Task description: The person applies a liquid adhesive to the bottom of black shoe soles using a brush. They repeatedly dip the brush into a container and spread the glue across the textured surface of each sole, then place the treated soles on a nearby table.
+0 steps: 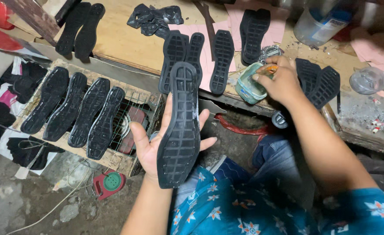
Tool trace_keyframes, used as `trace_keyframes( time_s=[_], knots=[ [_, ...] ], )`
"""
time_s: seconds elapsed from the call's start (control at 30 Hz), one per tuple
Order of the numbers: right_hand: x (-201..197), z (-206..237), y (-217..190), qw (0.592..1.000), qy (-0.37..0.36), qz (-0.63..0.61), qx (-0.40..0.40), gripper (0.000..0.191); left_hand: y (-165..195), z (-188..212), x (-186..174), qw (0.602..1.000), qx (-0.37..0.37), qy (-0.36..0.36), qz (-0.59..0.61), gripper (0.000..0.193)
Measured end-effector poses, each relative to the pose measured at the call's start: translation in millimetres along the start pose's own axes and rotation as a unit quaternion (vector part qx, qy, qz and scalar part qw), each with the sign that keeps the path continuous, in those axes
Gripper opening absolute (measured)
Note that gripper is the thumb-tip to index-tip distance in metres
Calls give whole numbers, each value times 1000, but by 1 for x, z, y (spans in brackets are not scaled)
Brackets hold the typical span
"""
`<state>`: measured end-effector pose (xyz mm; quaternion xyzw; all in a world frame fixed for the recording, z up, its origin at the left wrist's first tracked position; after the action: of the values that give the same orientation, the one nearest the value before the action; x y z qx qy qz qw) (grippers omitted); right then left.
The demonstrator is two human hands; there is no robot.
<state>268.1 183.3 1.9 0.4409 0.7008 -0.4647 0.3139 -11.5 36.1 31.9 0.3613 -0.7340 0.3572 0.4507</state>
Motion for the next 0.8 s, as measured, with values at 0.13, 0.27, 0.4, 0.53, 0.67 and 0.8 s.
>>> trace_keyframes(
  time_s=[0.13,0.27,0.4,0.53,0.67,0.8],
  knots=[
    [11,-1,-1,999,-20,20,20,63,2,6,1,998,-8,-33,49,101],
    [11,0,-10,999,-20,-8,-44,38,4,5,-4,999,-10,-19,31,98],
    [-14,9,-15,996,71,-12,-57,21,7,0,-20,992,24,52,-109,102],
    [-33,32,-1,993,74,-83,40,33,4,-1,-24,983,26,73,-163,103],
    [-44,54,3,987,49,-139,58,24,-5,-2,-27,986,2,78,-148,104],
    [-25,73,15,935,-14,-301,187,24,-18,-5,-30,985,-16,77,-154,106]
  ],
)
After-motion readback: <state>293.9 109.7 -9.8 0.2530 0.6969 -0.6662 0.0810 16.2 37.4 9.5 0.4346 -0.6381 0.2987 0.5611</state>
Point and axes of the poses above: each hand's wrist, its own z-axis away from the middle knuckle, its own x-axis out of the palm, y = z × x, the point moved 10 cm from there along -z, towards the middle knuckle, and after that the axes turned 12 degrees about z, right-handed, at the moved point
